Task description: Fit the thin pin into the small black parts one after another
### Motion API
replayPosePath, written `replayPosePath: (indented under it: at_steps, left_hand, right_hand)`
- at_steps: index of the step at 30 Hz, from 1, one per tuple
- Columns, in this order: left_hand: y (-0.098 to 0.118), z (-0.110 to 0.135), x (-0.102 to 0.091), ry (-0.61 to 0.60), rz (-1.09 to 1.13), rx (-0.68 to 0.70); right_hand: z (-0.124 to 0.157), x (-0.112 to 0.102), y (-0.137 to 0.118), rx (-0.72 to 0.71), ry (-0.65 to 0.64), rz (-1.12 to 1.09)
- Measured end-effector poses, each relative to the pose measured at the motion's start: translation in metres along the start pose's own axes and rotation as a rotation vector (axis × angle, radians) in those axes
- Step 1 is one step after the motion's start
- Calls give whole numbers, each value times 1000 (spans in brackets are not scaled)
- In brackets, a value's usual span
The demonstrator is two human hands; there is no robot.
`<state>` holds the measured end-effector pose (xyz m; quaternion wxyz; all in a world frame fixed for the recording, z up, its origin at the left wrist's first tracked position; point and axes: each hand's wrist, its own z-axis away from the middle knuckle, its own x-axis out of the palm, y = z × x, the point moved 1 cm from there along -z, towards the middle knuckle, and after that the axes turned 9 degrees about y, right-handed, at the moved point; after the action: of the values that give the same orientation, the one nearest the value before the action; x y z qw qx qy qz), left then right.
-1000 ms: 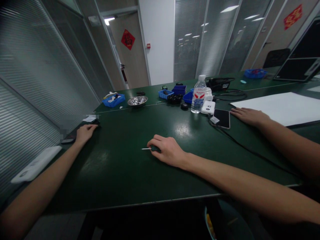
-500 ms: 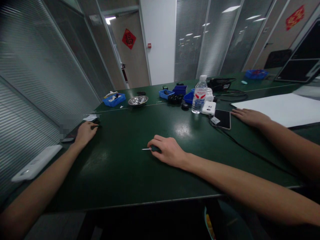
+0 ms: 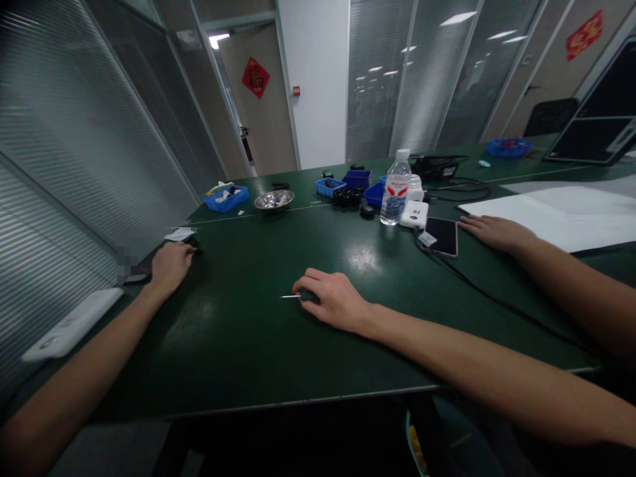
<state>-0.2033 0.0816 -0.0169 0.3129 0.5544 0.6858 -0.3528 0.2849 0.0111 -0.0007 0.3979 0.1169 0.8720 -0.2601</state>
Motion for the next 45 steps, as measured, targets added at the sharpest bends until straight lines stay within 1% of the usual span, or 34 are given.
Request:
replayPosePath:
  at_steps: [7,12,19,23,26,29,38,45]
  left_hand:
    - [-4,-3,5,4,36,15]
    - [-8,-6,10,5,56,12]
    - [-4,3,11,55,102,3]
    - [-1,2,14,95,137,-58]
    - [-3,-1,17,114,182,-122]
    - [-6,-2,19,122,182,-178]
    - [-2,1,11,89,209,-259]
    - [-5,-2,17,76,271,-311]
  right_hand:
    - [-1,-3,-3,-2,-2,-15]
    - [0,-1,0,-11,-2,-10]
    - [0,-1,0,-6,-7,-4]
    - [0,-1,1,-12,-5,-1]
    - [0,1,2,-14,-5,-1]
    - [0,2,3,-5,-8,5]
    - [0,-2,-1,0,-23,-7]
    - [-1,-1,-2,2,-18,-4]
